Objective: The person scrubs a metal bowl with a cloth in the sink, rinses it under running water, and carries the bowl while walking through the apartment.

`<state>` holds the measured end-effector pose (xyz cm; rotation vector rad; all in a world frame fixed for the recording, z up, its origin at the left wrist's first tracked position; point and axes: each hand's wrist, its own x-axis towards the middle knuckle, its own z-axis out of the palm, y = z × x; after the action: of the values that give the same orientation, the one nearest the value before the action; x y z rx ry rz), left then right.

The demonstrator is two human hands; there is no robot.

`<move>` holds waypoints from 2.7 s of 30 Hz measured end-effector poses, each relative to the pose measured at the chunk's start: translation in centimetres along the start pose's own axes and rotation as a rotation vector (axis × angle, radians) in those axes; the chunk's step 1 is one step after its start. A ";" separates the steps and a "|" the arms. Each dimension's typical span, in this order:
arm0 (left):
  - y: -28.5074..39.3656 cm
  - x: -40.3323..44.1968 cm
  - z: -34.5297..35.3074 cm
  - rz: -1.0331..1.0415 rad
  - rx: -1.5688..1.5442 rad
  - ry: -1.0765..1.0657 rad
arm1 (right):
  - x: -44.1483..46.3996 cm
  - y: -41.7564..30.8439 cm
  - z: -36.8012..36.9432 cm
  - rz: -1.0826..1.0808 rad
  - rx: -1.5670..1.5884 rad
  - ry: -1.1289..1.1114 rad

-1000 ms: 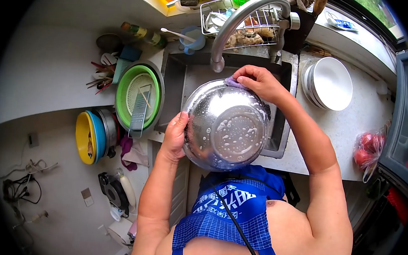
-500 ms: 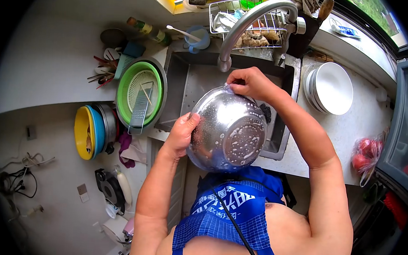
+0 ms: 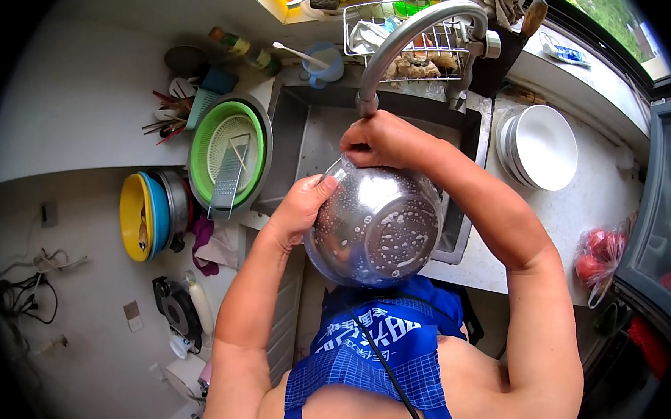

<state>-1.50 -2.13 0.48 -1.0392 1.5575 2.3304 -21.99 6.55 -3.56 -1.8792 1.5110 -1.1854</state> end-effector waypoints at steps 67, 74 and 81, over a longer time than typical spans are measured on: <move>-0.1 1.6 -2.0 0.009 0.192 -0.015 | -1.1 0.6 -0.5 0.109 -0.071 0.038; 1.2 0.8 -2.0 0.006 0.069 0.037 | -4.3 2.1 -1.8 0.246 -0.024 -0.023; 1.2 2.1 -0.5 -0.018 0.143 -0.063 | -0.3 -0.4 -1.0 0.080 0.016 0.000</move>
<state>-3.44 -3.55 -0.07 -0.9336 1.6562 2.1811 -22.64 7.13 -2.80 -1.7914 1.5568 -1.1580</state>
